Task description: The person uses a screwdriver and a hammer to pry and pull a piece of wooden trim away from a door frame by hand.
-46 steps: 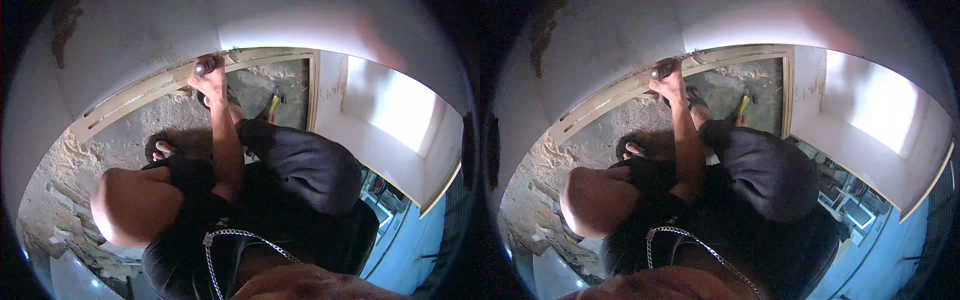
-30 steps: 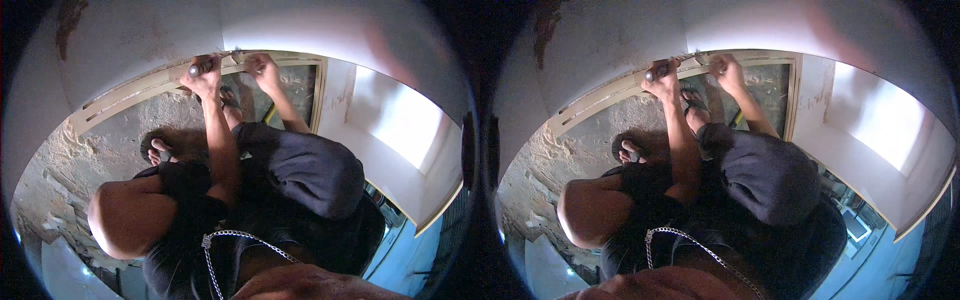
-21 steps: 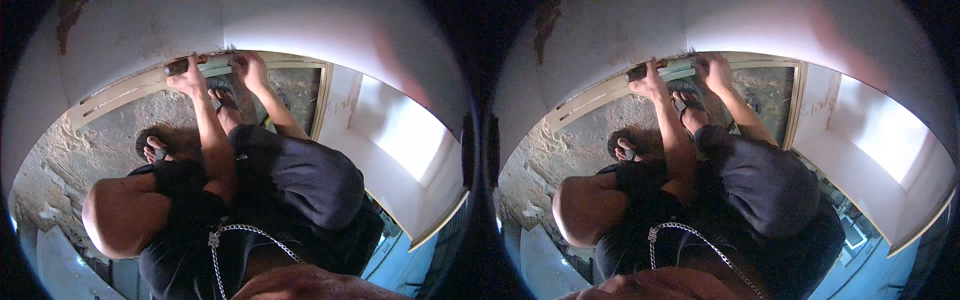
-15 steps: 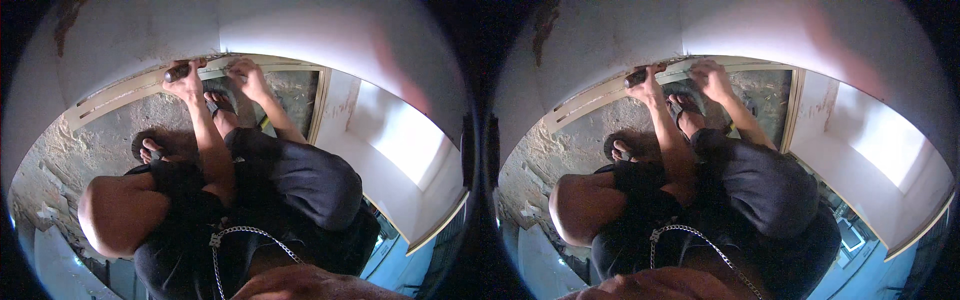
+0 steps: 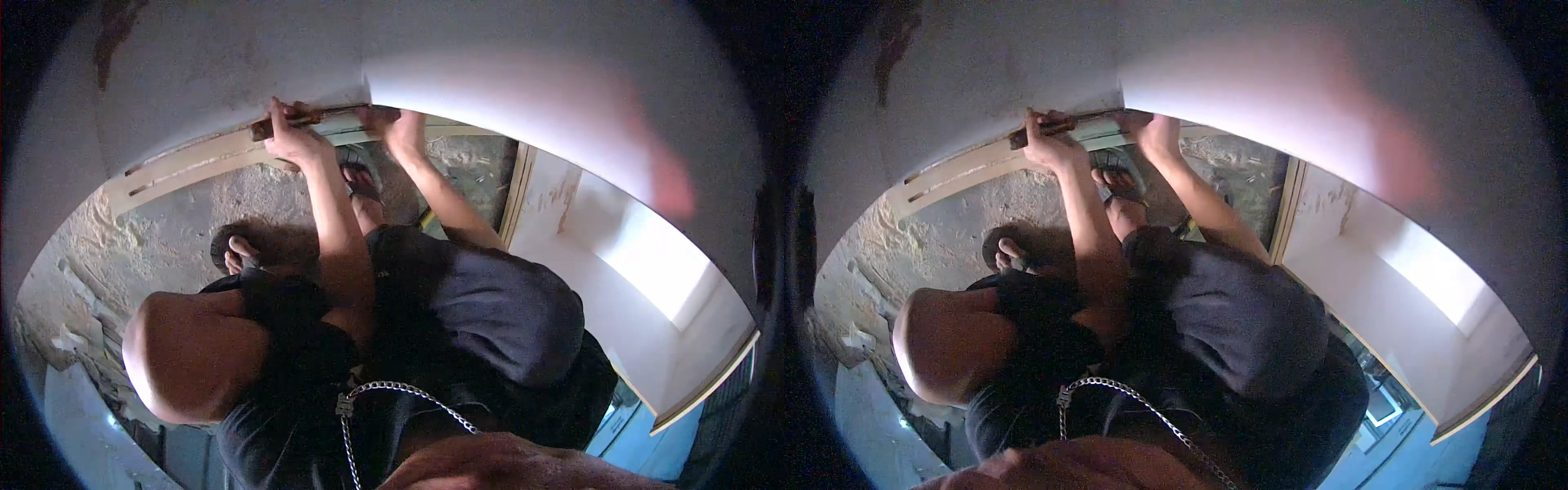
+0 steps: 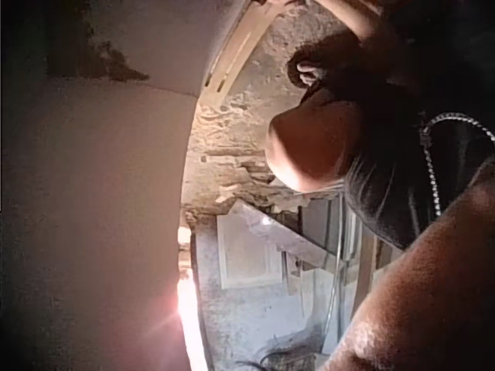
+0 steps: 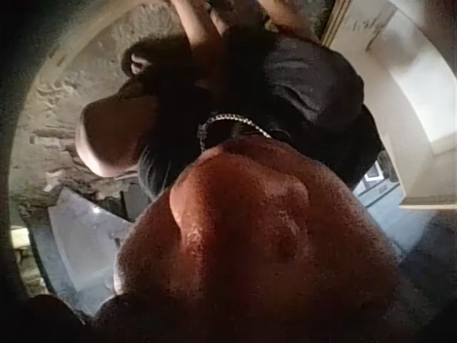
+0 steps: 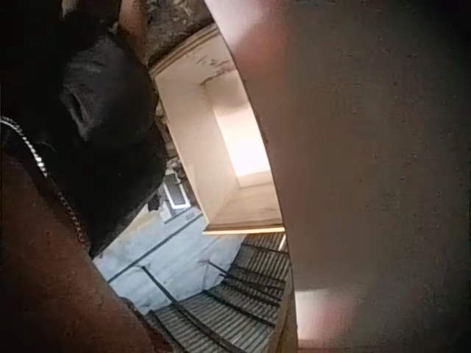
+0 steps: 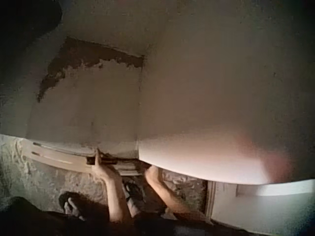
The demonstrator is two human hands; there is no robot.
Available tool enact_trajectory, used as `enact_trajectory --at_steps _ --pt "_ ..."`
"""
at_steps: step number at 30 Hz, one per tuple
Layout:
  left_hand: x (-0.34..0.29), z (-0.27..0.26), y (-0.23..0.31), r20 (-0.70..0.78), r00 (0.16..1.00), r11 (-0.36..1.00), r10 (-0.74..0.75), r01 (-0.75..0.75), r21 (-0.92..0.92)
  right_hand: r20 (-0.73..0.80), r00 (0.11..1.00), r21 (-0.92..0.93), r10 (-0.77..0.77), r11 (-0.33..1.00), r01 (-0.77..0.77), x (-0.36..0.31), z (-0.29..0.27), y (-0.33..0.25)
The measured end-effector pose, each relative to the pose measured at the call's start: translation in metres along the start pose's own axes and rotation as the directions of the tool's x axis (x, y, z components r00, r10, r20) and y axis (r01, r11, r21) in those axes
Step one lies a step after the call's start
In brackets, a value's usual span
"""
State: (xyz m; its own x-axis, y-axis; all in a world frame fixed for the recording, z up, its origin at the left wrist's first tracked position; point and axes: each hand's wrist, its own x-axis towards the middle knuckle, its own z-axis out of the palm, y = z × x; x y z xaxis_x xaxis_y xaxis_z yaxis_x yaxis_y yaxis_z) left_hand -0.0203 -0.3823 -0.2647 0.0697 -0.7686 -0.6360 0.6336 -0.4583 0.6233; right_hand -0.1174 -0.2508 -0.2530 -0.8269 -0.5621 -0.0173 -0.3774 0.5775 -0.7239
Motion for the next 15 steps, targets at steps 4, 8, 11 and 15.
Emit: enact_trajectory --at_steps 4,8,11,15 --pt "-0.01 0.003 0.008 -0.051 0.996 0.984 -0.073 0.063 -0.168 0.162 0.986 0.025 0.034 0.999 -0.038 -0.008 0.005 -0.004" --pt "-0.016 0.014 0.02 -0.07 0.995 0.981 0.072 -0.084 -0.174 0.033 0.924 -0.278 -0.382 0.884 0.375 -0.012 0.0 0.008" --pt "0.008 0.014 0.046 -0.092 0.947 0.946 0.308 -0.315 -0.081 -0.114 0.962 -0.251 -0.246 0.944 0.212 -0.035 -0.029 0.039" --pt "0.037 0.001 0.113 0.226 0.97 0.934 0.095 -0.009 -0.356 -0.325 0.945 -0.113 -0.04 0.994 0.003 -0.024 -0.071 0.051"
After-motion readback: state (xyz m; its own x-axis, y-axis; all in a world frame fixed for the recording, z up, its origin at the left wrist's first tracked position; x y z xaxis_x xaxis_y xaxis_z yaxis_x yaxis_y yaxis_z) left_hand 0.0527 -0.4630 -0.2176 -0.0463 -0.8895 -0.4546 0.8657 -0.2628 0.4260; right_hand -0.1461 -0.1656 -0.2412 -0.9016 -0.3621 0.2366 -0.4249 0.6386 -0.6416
